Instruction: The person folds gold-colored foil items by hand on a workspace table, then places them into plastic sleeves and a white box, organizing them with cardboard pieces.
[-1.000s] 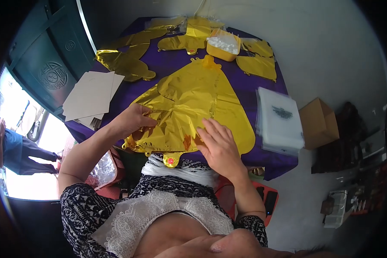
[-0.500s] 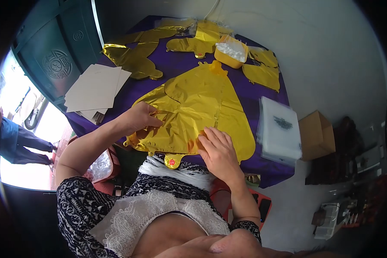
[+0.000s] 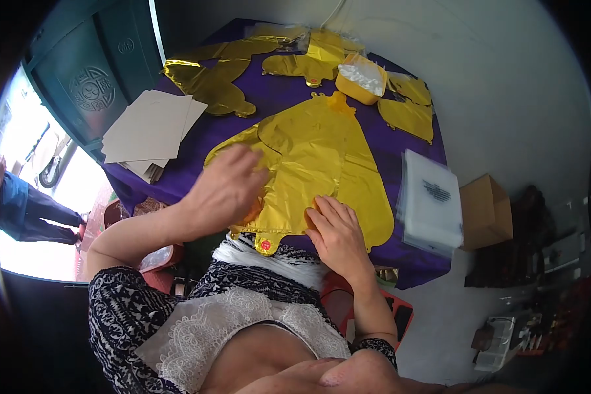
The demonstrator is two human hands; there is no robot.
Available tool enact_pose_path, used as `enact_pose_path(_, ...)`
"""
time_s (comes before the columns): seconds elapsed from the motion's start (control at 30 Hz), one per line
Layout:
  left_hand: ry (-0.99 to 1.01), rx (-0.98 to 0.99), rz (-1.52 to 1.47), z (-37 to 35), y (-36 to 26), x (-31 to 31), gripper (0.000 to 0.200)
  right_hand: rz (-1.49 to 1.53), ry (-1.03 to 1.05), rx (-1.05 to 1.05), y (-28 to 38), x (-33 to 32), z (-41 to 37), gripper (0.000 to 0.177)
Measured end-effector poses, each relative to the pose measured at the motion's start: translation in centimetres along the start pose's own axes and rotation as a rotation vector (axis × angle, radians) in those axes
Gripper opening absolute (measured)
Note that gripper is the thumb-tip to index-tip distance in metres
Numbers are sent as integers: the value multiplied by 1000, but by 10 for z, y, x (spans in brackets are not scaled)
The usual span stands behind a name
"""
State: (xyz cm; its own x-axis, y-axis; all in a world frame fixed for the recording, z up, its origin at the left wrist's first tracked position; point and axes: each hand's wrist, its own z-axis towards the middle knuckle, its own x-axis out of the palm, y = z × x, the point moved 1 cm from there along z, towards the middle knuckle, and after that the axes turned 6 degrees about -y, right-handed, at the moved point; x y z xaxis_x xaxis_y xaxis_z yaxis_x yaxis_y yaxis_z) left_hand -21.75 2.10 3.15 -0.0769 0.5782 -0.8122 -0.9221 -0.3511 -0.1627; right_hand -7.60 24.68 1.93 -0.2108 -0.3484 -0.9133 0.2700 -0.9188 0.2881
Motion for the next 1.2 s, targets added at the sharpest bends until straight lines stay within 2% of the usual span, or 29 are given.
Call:
enact_pose_path(0.03, 7, 80, -14, 0, -8, 5, 22, 6, 8, 4, 1, -1, 1, 40)
enact_pose_path(0.17, 234, 64, -105, -14, -16, 32, 12, 13, -26, 17, 7, -10, 9, 42)
enact_pose_path(0.3, 188, 79, -78, -16, -16, 36, 10, 3, -61, -10, 1, -14, 30, 45)
enact_pose_path(0.47, 219, 83, -22, -19, -15, 34, 18, -20, 71, -38, -14, 4, 54, 52)
enact_pose_path(0.77, 201, 60, -72, -25, -15, 36, 20, -142, 220, -84, -21, 35, 53, 66)
enact_pose_path(0.87, 60, -20, -200, -27, -3, 27, 25, -161, 235, -87, -18, 33, 54, 67)
enact_pose_path(1.0, -266, -499, -58, -42, 13, -10, 24, -175, 199, -104, -21, 39, 52, 68)
enact_pose_path(1.07, -400, -690, -51, -64, 15, -23, 15, -174, 199, -104, -21, 40, 53, 68)
enact_pose_path(1.1, -447, -846, -133, -73, 7, -28, 9, -173, 196, -106, -21, 40, 53, 68)
enact_pose_path(1.2, -353, -1264, -527, -116, -17, -27, 12, -180, 193, -112, -23, 41, 52, 67)
